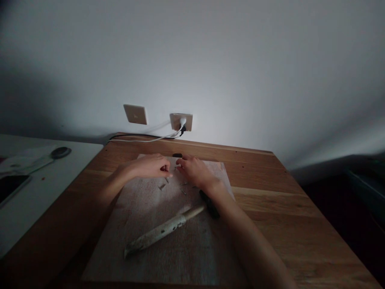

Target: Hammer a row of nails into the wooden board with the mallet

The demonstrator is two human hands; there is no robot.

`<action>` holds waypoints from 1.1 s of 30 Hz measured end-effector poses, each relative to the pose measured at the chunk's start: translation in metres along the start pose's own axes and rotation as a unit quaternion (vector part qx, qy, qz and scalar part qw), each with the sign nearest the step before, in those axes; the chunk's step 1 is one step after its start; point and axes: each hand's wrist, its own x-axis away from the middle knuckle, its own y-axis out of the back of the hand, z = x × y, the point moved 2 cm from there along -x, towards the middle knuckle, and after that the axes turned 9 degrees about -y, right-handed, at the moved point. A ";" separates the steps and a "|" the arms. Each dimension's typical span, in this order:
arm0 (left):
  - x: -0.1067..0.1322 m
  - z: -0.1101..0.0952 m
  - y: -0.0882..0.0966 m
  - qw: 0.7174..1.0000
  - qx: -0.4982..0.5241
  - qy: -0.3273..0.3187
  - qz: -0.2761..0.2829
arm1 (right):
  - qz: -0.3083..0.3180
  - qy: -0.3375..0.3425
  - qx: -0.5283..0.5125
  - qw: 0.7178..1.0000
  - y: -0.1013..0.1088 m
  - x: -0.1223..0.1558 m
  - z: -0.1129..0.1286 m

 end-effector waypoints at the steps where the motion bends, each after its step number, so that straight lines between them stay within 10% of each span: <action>1: 0.001 0.002 0.001 1.000 -0.006 0.005 -0.012 | -0.003 0.006 0.006 1.000 -0.002 0.000 0.000; 10: 0.010 0.036 0.005 1.000 0.000 -0.005 -0.012 | -0.041 0.094 0.046 0.994 -0.017 0.003 -0.002; 33: 0.002 0.024 -0.006 1.000 -0.003 -0.027 0.015 | -0.018 0.042 0.126 0.991 -0.018 -0.002 0.009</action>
